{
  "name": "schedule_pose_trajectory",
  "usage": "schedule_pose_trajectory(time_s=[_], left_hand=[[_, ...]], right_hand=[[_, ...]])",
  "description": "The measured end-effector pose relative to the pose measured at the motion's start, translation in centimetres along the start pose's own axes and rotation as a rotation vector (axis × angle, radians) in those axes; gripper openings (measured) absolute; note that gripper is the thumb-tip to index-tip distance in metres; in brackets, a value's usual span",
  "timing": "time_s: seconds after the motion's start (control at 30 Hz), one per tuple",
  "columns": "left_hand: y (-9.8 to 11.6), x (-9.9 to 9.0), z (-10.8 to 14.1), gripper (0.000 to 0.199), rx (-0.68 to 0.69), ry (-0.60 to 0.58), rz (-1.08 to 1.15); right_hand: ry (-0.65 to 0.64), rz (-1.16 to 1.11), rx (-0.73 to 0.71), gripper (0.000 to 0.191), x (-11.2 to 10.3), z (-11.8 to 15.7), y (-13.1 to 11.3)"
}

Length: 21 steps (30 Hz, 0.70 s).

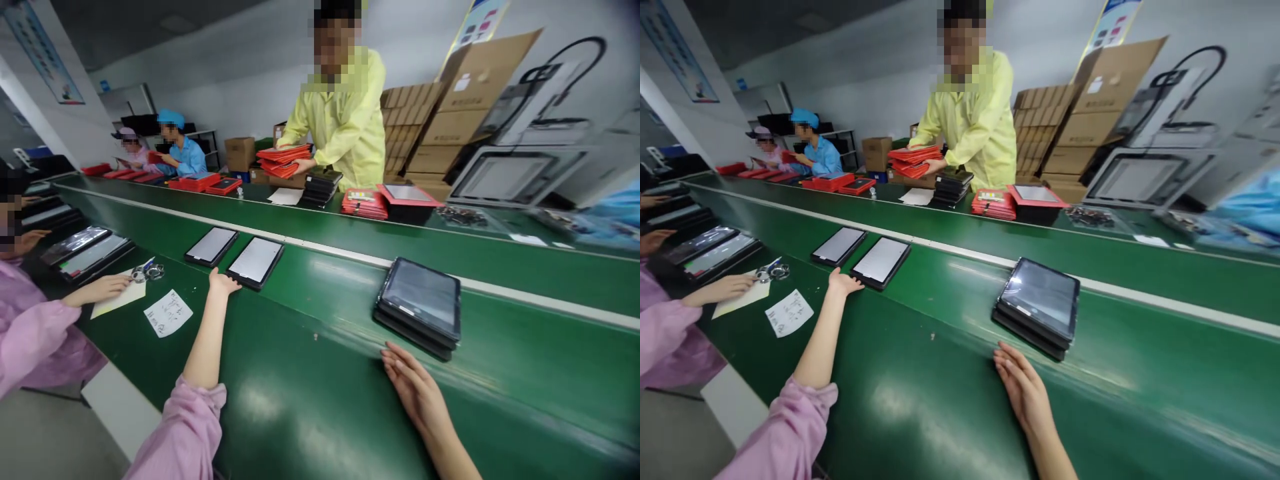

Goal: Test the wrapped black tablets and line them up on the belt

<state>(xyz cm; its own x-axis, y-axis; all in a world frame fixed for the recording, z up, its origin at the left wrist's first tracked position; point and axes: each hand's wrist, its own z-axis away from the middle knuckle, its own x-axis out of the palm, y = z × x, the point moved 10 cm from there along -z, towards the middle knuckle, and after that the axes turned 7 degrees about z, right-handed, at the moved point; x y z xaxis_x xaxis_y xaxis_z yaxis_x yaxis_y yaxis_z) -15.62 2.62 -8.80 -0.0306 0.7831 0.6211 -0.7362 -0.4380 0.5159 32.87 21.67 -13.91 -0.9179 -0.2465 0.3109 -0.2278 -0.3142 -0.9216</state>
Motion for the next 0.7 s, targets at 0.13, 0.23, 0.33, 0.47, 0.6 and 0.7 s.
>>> schedule_pose_trajectory(time_s=[0.13,0.23,0.33,0.47,0.6,0.7], left_hand=[[-1.7,1.4,-0.9,0.072,-0.051,-0.094,0.078],[-3.1,1.7,-1.8,0.067,-0.046,-0.108,0.145],[-4.1,1.3,-2.7,0.06,-0.066,-0.091,0.188],[-4.1,1.4,-3.5,0.047,-0.085,-0.105,0.226],[-3.7,2.4,-4.1,0.041,-0.075,-0.133,0.236],[-3.8,3.1,-4.3,0.038,-0.06,-0.146,0.253]], right_hand=[[0.033,-0.04,-0.006,0.044,-0.9,-0.4,0.2],[0.037,-0.049,0.015,0.046,-1.4,-0.6,0.6],[0.031,-0.038,0.043,0.047,-1.7,-0.8,1.1],[0.029,-0.048,0.054,0.049,-1.9,-1.0,1.3],[0.02,-0.051,0.056,0.051,-2.0,-1.1,1.3],[0.014,-0.068,0.068,0.052,-2.0,-1.2,1.3]])
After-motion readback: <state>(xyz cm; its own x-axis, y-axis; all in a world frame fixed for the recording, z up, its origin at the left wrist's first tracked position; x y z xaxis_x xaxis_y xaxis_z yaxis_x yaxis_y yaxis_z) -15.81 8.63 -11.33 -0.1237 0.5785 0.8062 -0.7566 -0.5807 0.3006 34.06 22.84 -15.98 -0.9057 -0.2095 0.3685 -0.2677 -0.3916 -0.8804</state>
